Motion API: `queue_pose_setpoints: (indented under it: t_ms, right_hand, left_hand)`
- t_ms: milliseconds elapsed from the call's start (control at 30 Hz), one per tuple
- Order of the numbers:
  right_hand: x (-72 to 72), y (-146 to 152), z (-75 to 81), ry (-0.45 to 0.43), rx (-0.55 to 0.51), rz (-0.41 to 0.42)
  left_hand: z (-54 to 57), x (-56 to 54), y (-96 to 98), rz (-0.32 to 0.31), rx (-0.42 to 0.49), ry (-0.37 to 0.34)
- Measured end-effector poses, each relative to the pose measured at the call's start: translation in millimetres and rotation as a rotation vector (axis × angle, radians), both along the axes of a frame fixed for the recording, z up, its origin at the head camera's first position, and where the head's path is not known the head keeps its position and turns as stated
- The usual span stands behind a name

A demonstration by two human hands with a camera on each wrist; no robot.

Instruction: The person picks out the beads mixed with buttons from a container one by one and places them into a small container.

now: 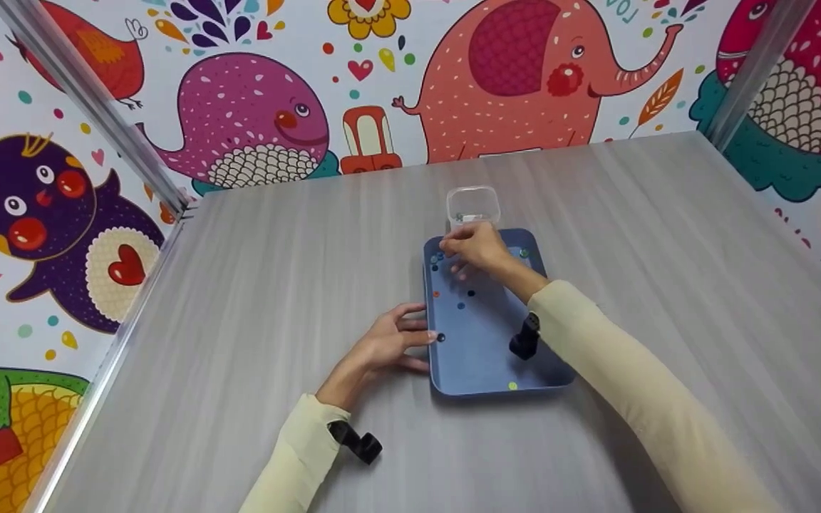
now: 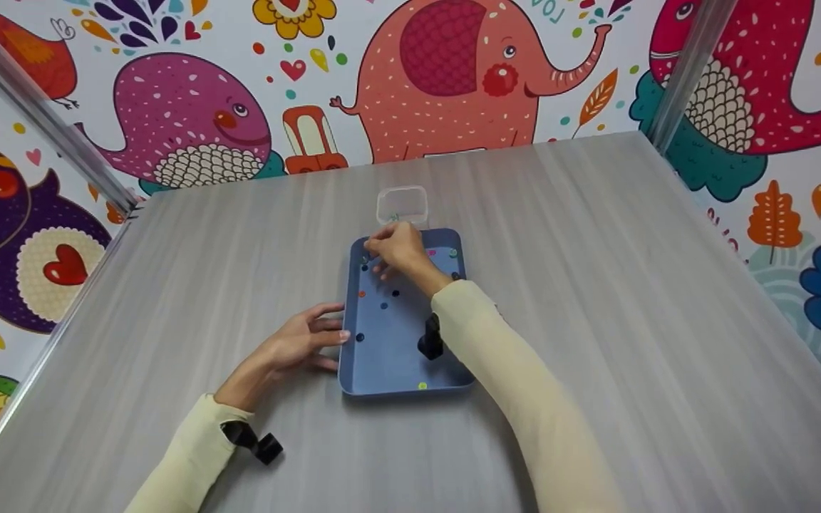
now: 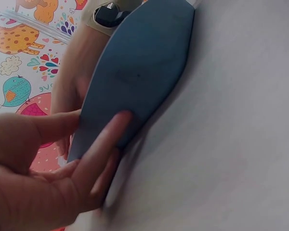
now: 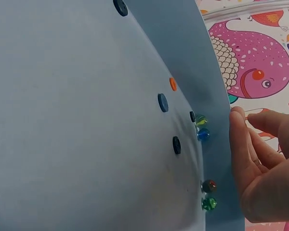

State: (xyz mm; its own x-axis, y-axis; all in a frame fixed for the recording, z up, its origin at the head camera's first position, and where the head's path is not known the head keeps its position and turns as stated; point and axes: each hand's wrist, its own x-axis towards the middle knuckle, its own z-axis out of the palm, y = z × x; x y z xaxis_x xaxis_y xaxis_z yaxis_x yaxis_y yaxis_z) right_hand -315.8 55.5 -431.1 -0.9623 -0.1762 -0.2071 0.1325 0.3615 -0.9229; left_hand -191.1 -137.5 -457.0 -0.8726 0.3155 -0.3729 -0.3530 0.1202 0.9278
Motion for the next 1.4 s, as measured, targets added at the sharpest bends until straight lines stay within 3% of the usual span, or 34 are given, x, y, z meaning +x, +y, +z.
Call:
queue_pose_setpoints:
  t_ms: [667,967,1400]
  right_hand:
    - [-3.7,-10,-12.2,-0.022,-0.014,0.025]
    - [-7.4,-12,-15.2,-0.105,-0.056,0.019]
    - [-8.5,-13,-20.8,-0.105,-0.011,0.044]
  left_hand:
    - [0.1,0.6,0.6,0.003,0.0,-0.005]
    - [0.2,0.8,0.4,0.006,-0.019,0.0]
    - [0.7,1.4,0.5,0.0,0.002,-0.002]
